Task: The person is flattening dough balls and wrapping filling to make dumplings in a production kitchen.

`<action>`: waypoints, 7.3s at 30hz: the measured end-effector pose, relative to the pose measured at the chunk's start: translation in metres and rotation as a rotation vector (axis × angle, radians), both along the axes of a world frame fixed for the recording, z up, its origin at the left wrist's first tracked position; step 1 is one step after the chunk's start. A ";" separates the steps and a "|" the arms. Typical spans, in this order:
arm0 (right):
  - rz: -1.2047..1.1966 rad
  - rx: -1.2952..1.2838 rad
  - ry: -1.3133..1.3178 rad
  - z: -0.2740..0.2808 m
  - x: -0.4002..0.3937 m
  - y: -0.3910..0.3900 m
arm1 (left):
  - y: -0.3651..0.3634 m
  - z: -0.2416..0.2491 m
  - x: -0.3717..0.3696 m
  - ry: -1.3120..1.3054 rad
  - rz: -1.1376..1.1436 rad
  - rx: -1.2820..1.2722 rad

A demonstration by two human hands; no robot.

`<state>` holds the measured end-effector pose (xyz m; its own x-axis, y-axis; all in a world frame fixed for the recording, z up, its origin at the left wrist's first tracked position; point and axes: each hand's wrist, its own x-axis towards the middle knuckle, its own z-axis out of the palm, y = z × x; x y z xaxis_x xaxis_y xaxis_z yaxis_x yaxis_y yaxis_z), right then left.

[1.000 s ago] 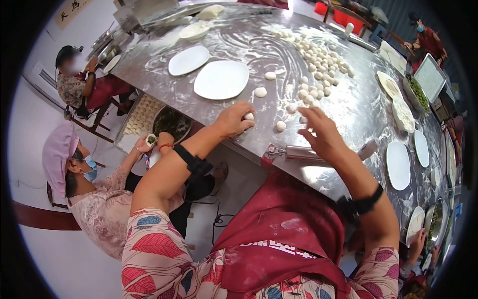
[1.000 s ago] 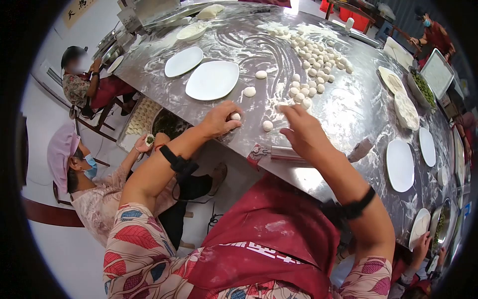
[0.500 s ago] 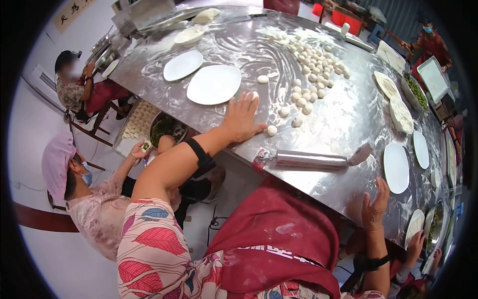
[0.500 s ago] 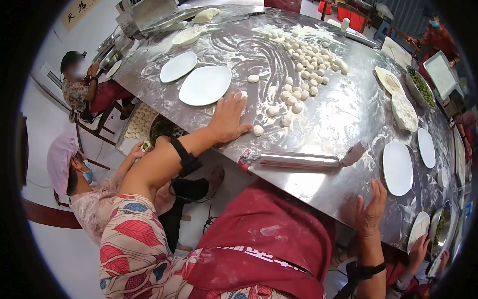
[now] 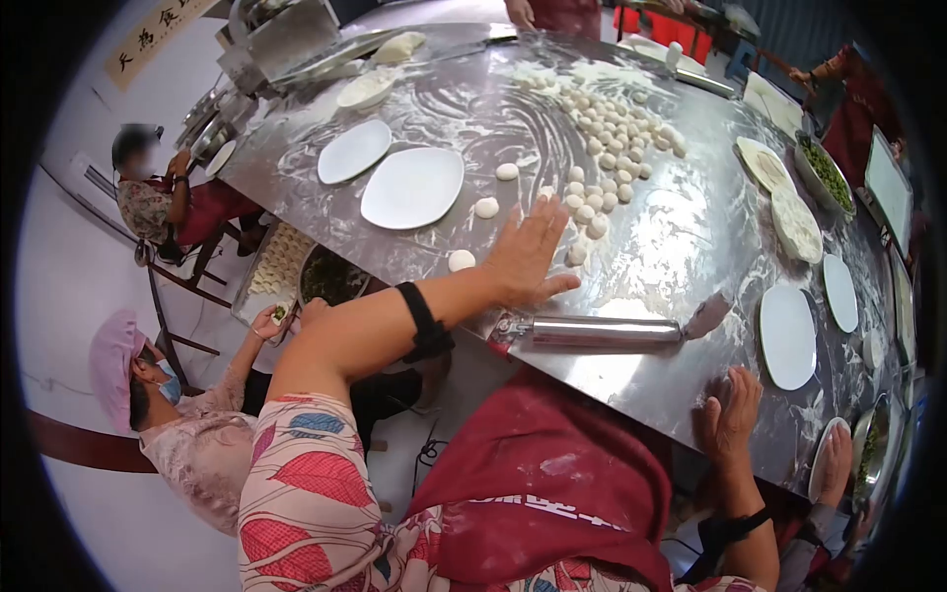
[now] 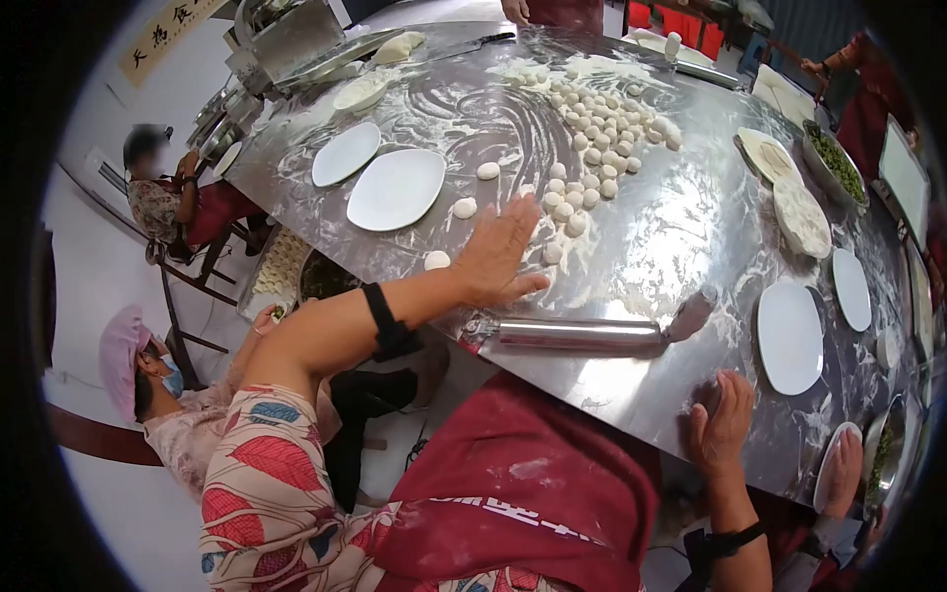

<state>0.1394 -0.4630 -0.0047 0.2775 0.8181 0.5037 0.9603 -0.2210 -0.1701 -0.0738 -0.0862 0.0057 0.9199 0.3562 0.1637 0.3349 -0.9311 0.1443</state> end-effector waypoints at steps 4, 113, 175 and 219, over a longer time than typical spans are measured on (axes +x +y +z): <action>-0.048 0.018 0.011 0.000 -0.003 0.001 | 0.002 -0.020 0.004 0.087 -0.006 0.004; 0.037 0.072 0.162 -0.006 0.001 -0.001 | 0.029 0.030 -0.035 -0.307 -0.138 -0.262; 0.096 0.066 0.124 0.000 -0.003 -0.001 | 0.042 0.006 -0.052 -0.245 -0.122 -0.186; 0.089 -0.044 0.188 0.002 0.004 0.003 | 0.028 0.016 -0.006 -0.211 -0.241 -0.047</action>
<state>0.1432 -0.4604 -0.0030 0.2884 0.8638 0.4131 0.9288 -0.1474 -0.3401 -0.0796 -0.0582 0.0221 0.9263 0.1436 0.3484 0.0633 -0.9707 0.2320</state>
